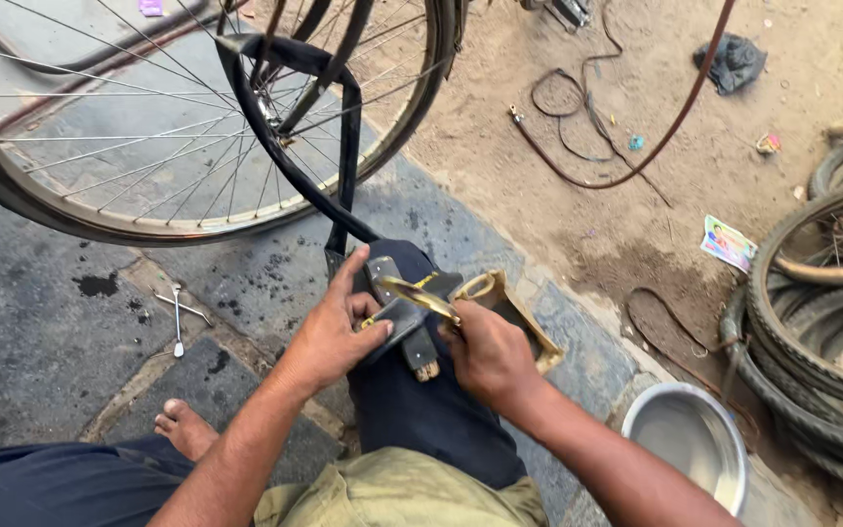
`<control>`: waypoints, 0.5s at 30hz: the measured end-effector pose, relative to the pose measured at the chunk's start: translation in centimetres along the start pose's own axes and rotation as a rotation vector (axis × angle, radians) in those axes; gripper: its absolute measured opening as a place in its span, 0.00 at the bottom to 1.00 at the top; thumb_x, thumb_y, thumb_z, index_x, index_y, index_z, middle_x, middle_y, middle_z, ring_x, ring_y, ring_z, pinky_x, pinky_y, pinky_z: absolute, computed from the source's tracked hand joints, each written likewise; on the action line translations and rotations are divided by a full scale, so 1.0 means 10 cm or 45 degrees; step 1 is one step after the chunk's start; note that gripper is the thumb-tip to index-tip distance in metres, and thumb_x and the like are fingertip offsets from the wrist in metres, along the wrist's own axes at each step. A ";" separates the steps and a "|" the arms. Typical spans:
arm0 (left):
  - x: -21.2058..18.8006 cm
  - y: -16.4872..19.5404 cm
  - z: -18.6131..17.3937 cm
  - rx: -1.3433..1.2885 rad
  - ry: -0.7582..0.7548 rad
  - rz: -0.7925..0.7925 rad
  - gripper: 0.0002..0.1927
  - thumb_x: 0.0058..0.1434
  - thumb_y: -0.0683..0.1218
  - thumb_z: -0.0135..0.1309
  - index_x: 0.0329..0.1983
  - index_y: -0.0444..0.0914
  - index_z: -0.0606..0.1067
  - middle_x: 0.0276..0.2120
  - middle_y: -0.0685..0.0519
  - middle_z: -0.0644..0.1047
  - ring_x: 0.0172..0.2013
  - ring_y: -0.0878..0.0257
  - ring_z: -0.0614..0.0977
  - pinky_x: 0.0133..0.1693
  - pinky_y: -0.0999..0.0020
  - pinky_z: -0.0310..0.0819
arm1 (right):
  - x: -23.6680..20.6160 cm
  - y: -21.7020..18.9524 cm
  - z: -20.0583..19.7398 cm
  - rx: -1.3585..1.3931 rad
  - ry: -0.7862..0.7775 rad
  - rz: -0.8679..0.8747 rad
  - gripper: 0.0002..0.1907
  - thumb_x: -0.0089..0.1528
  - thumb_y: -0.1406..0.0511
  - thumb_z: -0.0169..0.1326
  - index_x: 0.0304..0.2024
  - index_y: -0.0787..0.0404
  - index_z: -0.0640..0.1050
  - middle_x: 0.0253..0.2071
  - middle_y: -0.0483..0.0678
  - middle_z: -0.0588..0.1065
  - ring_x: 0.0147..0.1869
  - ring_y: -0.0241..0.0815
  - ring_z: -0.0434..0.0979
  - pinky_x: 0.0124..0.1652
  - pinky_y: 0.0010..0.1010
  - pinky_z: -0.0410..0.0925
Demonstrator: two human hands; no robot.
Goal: The person roughens a bicycle inner tube with a rasp, cuts a patch with scissors, applies glue to the tube and patch, and presses the patch onto the tube. The person works on the tube while seated with it resting on their lap.
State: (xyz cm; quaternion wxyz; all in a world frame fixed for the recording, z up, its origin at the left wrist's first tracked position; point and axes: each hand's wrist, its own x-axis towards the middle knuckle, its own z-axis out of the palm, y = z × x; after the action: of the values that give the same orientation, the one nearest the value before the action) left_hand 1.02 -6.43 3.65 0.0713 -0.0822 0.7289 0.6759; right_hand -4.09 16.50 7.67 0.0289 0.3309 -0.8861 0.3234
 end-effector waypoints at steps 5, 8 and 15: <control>0.00 0.00 0.00 -0.021 0.008 -0.006 0.52 0.54 0.38 0.58 0.78 0.43 0.44 0.26 0.59 0.74 0.28 0.71 0.74 0.36 0.74 0.71 | -0.09 0.12 0.09 -0.221 -0.289 0.079 0.08 0.64 0.66 0.54 0.44 0.59 0.71 0.34 0.57 0.77 0.42 0.62 0.78 0.37 0.51 0.68; 0.00 0.03 -0.01 -0.047 -0.020 -0.032 0.53 0.55 0.38 0.58 0.79 0.44 0.44 0.25 0.57 0.74 0.28 0.70 0.73 0.35 0.73 0.71 | -0.15 0.16 0.10 -0.114 -0.072 0.020 0.10 0.64 0.66 0.55 0.46 0.60 0.72 0.34 0.58 0.76 0.39 0.61 0.78 0.35 0.49 0.69; -0.05 0.11 0.00 0.116 0.013 -0.105 0.53 0.54 0.42 0.59 0.78 0.46 0.44 0.28 0.53 0.81 0.29 0.68 0.78 0.40 0.71 0.75 | -0.23 0.15 0.06 -0.220 -0.256 0.016 0.11 0.60 0.69 0.57 0.45 0.61 0.73 0.35 0.56 0.77 0.40 0.62 0.78 0.35 0.51 0.68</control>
State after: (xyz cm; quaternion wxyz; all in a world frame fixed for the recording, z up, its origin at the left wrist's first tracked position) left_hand 1.32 -6.37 4.81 0.0991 -0.1123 0.7553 0.6381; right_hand -3.05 18.31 5.74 -0.0338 0.3524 -0.9111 0.2111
